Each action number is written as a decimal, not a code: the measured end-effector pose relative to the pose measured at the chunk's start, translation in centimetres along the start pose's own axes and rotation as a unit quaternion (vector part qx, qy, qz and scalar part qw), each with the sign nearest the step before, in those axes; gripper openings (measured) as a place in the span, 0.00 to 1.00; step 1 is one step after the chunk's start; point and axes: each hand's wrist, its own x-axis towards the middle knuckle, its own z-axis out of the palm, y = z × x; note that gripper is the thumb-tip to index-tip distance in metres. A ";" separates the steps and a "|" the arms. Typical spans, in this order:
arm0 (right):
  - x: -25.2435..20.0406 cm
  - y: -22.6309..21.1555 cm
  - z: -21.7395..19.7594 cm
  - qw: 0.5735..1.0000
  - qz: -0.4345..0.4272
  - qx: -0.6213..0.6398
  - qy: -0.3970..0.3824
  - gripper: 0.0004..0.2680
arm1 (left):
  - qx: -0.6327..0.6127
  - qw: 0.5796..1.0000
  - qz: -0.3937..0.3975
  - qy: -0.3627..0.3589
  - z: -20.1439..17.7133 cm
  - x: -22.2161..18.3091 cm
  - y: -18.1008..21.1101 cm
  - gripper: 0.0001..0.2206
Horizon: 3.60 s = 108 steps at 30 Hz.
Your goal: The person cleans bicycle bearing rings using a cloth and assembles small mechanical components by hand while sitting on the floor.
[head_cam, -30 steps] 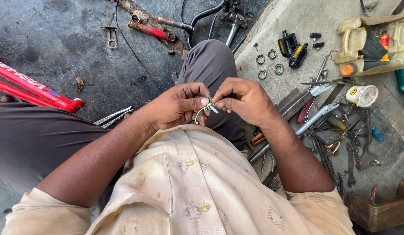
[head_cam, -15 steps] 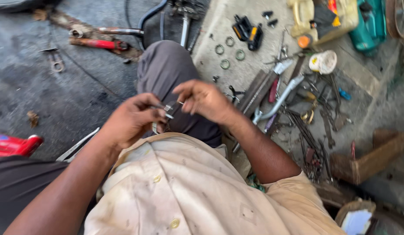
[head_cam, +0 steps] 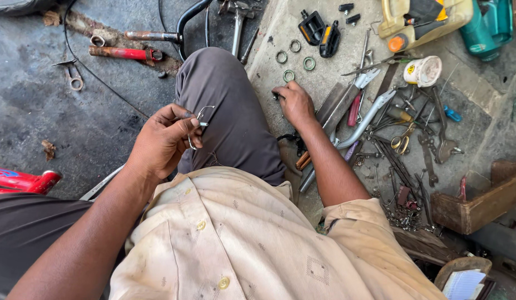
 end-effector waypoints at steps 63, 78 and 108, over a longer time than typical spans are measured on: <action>-3.1 4.4 -6.0 0.979 0.062 -0.165 -0.101 0.11 | 0.064 0.996 0.042 0.053 1.7 -1.5 2.2 0.05; -3.0 5.0 -9.2 0.965 0.055 -0.134 -0.219 0.05 | 0.112 0.993 0.004 0.035 2.1 -1.9 1.8 0.08; -1.1 -22.2 -20.0 0.932 -0.346 0.070 -0.081 0.04 | 0.198 0.980 0.035 -0.006 3.8 -3.3 2.6 0.10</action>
